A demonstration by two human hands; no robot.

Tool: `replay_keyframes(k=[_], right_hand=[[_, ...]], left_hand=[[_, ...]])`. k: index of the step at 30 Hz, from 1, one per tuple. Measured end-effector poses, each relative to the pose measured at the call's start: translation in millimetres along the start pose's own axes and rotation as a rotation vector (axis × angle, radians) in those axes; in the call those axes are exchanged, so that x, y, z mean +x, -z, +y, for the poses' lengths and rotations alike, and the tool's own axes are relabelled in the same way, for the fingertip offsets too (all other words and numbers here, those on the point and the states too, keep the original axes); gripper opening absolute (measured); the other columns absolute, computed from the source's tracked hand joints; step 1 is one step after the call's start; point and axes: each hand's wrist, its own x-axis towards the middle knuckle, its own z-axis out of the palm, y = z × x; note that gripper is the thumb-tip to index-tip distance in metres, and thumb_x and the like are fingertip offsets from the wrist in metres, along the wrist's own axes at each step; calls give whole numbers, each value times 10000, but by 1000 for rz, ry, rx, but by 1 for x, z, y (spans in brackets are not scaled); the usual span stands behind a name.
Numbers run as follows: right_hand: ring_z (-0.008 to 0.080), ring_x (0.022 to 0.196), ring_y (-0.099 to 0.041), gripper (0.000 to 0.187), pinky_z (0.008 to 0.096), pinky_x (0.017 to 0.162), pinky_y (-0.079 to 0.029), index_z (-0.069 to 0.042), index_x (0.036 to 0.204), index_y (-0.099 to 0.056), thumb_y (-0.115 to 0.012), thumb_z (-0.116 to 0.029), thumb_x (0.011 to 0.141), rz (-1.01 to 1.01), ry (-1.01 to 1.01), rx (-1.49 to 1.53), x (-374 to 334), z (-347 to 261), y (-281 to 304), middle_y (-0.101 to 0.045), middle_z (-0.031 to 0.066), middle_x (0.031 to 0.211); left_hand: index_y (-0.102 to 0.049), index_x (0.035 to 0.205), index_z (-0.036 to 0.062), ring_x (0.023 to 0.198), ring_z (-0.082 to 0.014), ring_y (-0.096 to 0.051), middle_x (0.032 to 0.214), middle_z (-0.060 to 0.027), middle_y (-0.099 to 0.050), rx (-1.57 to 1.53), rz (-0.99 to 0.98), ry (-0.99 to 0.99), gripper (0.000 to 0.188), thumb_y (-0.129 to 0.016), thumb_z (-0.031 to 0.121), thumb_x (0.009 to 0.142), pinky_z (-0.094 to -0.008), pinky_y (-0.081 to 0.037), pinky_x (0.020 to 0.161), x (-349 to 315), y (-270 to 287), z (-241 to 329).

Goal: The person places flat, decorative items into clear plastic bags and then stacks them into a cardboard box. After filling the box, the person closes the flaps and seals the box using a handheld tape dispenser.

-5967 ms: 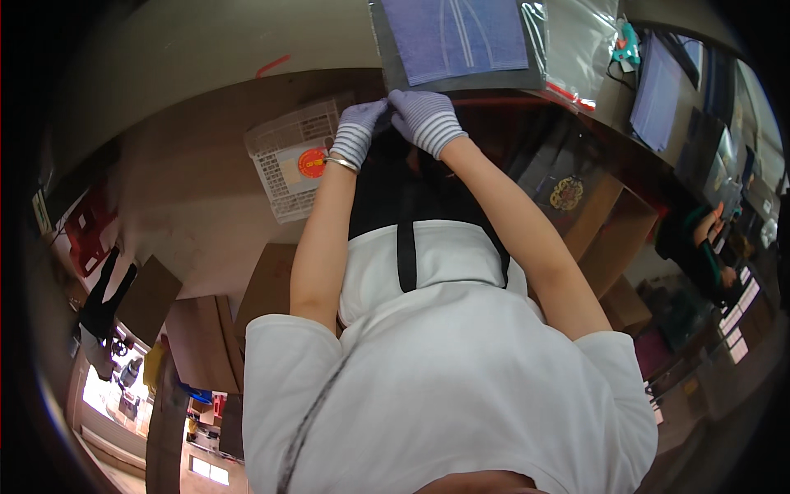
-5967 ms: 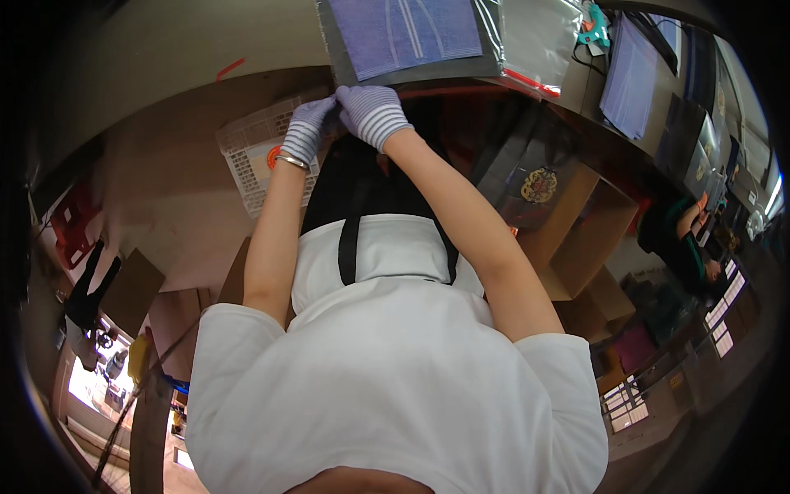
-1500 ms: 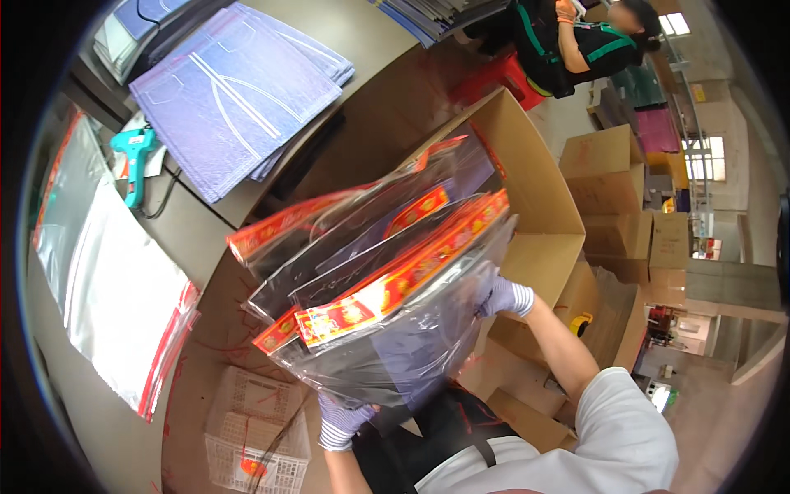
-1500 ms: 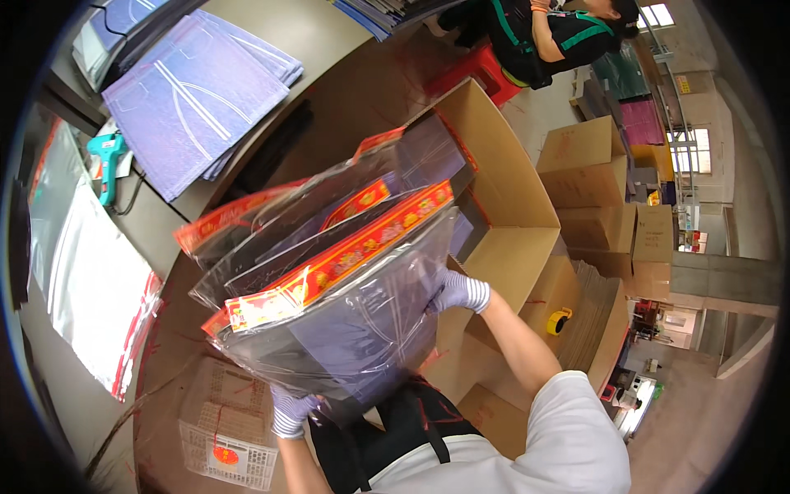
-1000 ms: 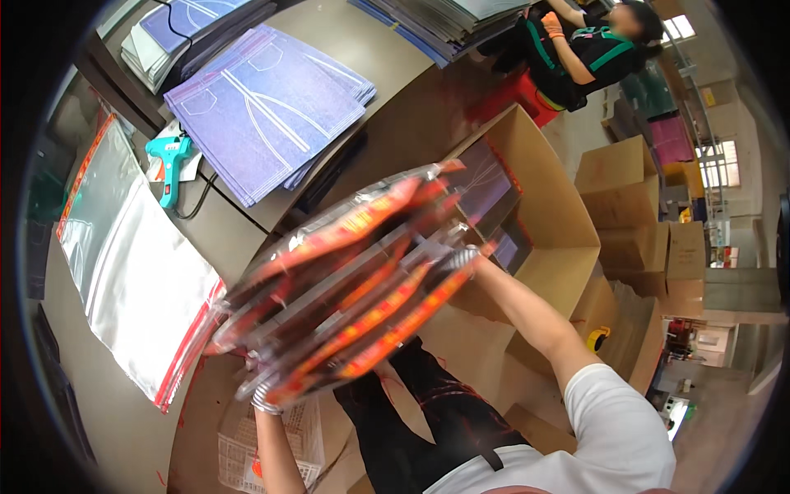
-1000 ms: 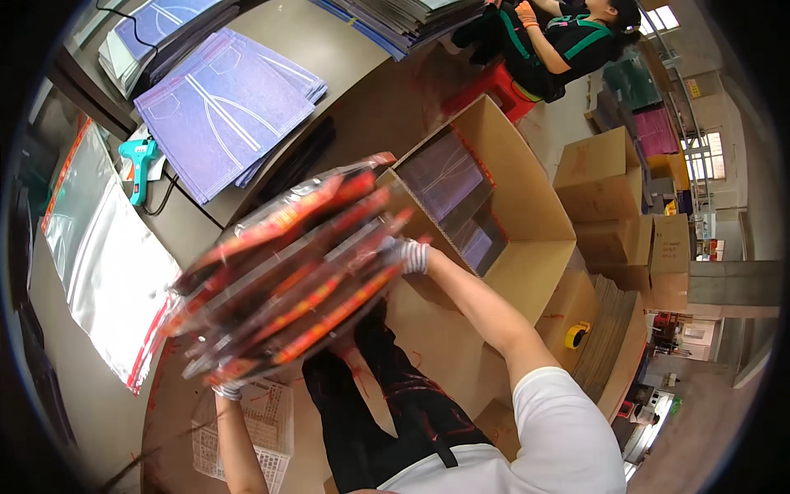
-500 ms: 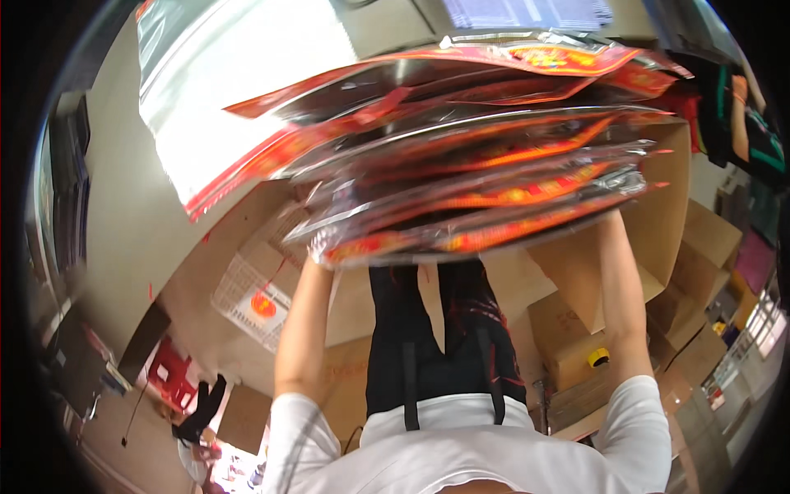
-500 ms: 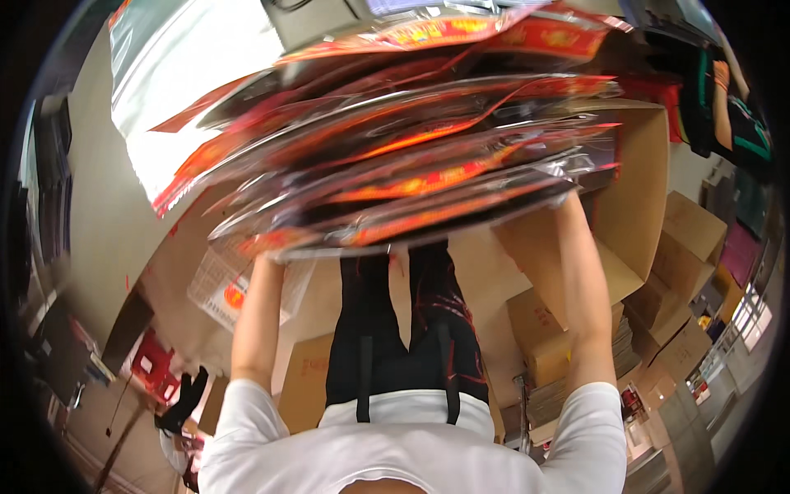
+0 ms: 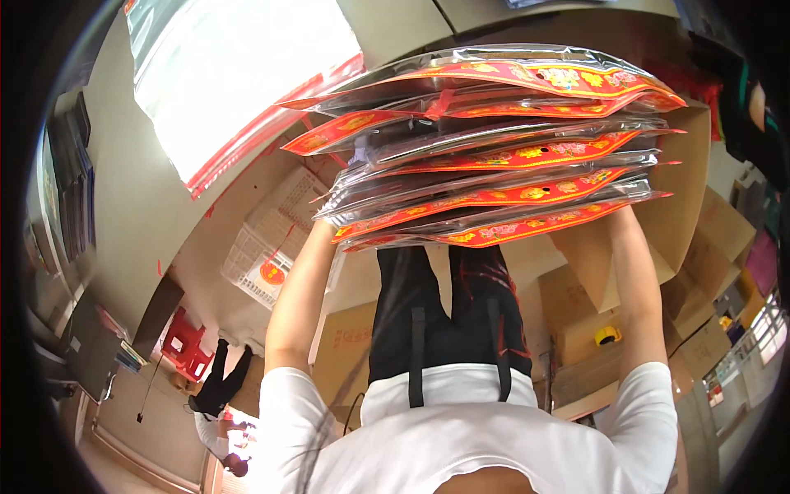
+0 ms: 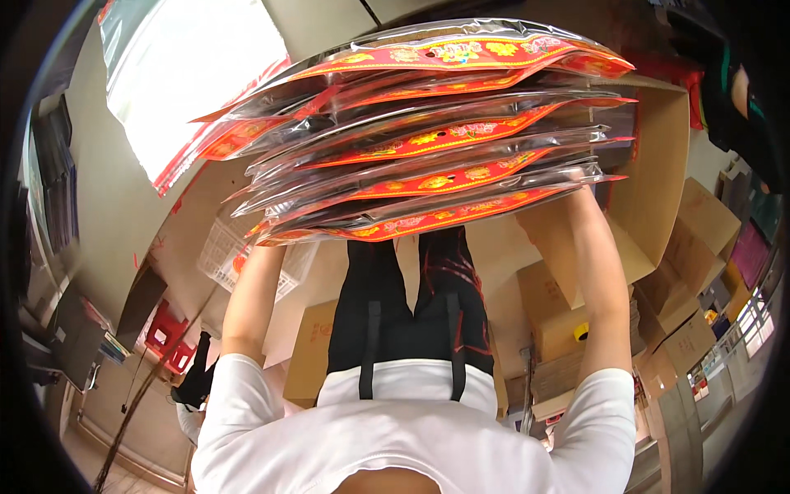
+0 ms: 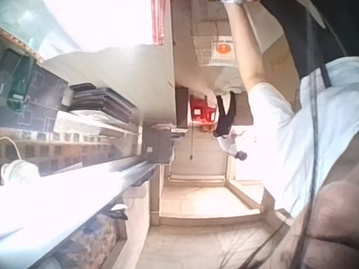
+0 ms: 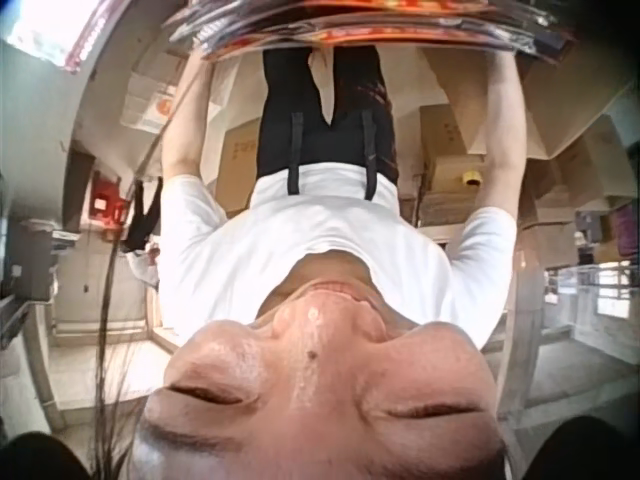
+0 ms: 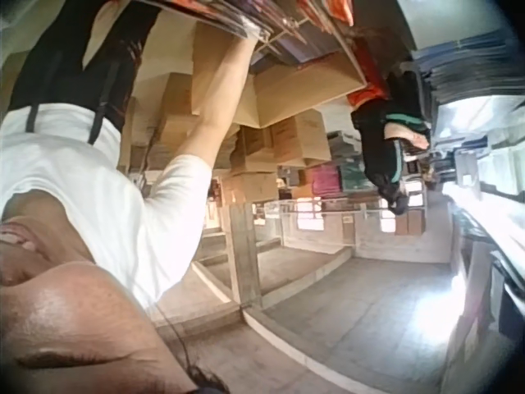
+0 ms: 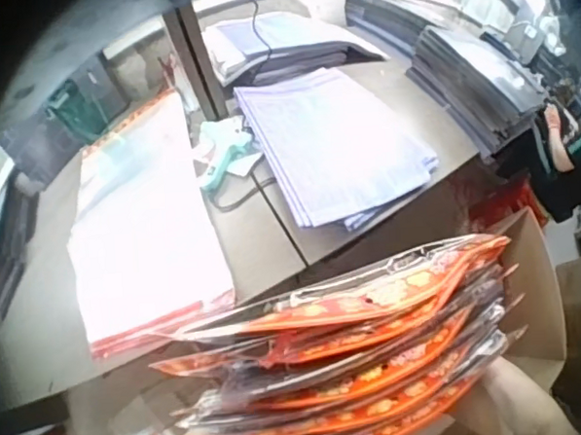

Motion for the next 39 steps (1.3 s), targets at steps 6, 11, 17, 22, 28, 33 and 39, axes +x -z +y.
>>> replay_keyframes(k=[6, 11, 17, 22, 28, 33, 39], right_hand=[[245, 1147, -487, 673, 372, 1012, -341, -71, 1300, -449, -734, -259, 720, -27, 102, -60, 68, -11, -8, -558, 132, 1216], [242, 1149, -485, 687, 367, 1012, -341, -68, 1309, -436, -734, -263, 721, 9, 118, -113, 157, -23, -14, -557, 135, 1215], [239, 1151, -484, 704, 361, 1012, -340, -63, 1319, -420, -733, -268, 723, 9, 106, -82, 130, -18, -15, -555, 140, 1213], [237, 1153, -482, 718, 356, 1012, -340, -59, 1328, -407, -732, -272, 724, -51, 69, -27, 32, -10, -22, -553, 144, 1212], [234, 1155, -480, 735, 350, 1011, -339, -54, 1338, -391, -731, -277, 725, 42, 45, -64, 70, -6, -18, -552, 148, 1210], [231, 1156, -479, 750, 345, 1011, -339, -50, 1346, -378, -730, -282, 726, 12, 78, -4, 38, -3, -38, -550, 152, 1209], [228, 1158, -477, 767, 339, 1011, -338, -45, 1357, -362, -729, -287, 728, 95, 84, -14, 94, -16, -21, -548, 157, 1208]], left_hand=[[-500, 1199, 58, 918, -201, -577, 1067, -82, -596, 12, 5, 38, 402, -648, 174, 843, -338, -467, 844, -13, 5, 0], [-493, 1203, 56, 917, -197, -574, 1065, -81, -594, 2, -33, 17, 409, -647, 180, 845, -336, -466, 843, -1, 4, 1], [-485, 1209, 54, 915, -193, -572, 1063, -81, -592, 1, -44, 12, 418, -647, 186, 847, -332, -465, 842, -3, 3, 1], [-478, 1214, 53, 913, -189, -569, 1061, -80, -590, 13, -31, 23, 426, -647, 192, 849, -330, -464, 841, -10, 5, -1], [-470, 1220, 51, 912, -184, -566, 1058, -79, -587, 2, -76, -27, 435, -646, 198, 850, -326, -463, 840, 2, -5, 5], [-463, 1224, 49, 910, -181, -564, 1056, -78, -585, 36, -46, -3, 443, -646, 204, 852, -324, -461, 839, -16, 2, -5], [-455, 1230, 47, 908, -176, -561, 1054, -78, -583, 31, -100, -65, 452, -645, 210, 854, -320, -460, 838, -6, -3, 7]])
